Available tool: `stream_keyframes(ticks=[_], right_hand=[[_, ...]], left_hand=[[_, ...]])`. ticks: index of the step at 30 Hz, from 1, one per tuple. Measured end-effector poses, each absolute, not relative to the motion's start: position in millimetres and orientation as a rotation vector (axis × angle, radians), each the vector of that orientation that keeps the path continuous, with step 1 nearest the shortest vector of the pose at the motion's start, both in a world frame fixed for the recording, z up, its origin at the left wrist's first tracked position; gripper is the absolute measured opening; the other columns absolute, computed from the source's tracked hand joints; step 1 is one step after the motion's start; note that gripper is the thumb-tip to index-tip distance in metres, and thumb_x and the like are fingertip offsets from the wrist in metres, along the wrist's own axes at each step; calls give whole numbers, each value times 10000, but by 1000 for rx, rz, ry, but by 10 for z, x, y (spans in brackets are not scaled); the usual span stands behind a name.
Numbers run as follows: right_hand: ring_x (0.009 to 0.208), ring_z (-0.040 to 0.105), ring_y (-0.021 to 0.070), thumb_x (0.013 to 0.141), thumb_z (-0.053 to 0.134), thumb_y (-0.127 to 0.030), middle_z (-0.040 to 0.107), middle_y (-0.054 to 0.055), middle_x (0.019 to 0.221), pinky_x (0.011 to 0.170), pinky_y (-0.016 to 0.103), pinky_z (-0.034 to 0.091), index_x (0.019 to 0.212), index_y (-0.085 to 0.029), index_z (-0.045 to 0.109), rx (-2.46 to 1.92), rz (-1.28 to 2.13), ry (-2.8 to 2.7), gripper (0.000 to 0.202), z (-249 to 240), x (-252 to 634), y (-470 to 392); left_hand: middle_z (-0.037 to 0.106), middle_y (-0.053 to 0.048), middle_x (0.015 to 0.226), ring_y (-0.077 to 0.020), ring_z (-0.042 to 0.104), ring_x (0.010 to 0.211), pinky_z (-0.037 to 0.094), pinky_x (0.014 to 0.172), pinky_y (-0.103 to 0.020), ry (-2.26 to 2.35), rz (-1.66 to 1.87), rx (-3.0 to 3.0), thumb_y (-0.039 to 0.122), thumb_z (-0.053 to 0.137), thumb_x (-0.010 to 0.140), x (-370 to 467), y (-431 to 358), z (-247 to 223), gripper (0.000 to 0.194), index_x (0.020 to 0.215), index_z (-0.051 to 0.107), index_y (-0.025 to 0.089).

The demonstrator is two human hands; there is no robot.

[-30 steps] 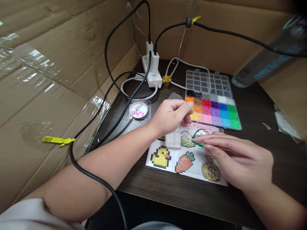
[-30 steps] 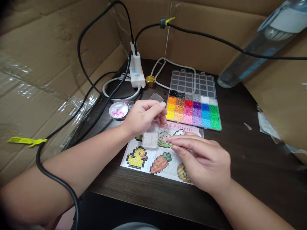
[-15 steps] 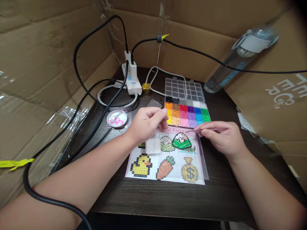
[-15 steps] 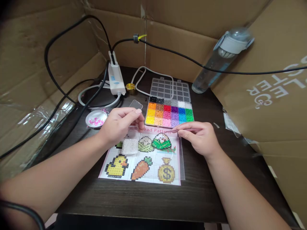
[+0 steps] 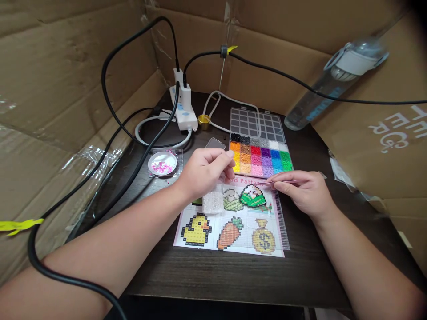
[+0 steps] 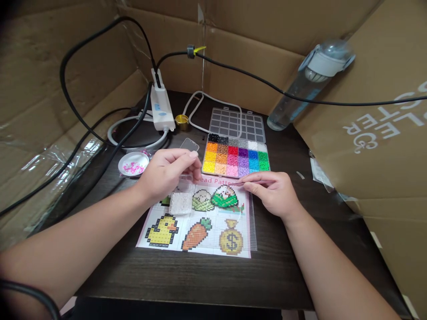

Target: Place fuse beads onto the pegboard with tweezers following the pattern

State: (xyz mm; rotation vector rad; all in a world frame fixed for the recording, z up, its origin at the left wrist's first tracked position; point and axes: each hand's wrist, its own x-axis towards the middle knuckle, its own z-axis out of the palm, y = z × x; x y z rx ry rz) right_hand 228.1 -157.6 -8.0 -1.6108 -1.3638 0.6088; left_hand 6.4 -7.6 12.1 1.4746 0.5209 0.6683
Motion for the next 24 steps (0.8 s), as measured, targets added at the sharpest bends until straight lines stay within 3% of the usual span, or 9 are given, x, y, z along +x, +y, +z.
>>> stream_keyframes(ticks=[15,24], right_hand=[[761,739,166,795,752,-278,780,34,858,725,251,596,854,-239,786,-1629,631,-1306,79,-88,2286,-1579],[773,728,176,769,779,-236,772,2,896,728,282,601,863,-271,780,-1614,418,-1200,100,-13,2047,-1682]], left_hand=[[640,-40,589,-112,607,519,503,528,-236,539,669,1463,339,558,886,66,-87,124,308,666,632,135],[621,-29,570,-99,590,497,465,507,-221,500,665,1416,307,531,900,74,-129,112,310,641,586,145]])
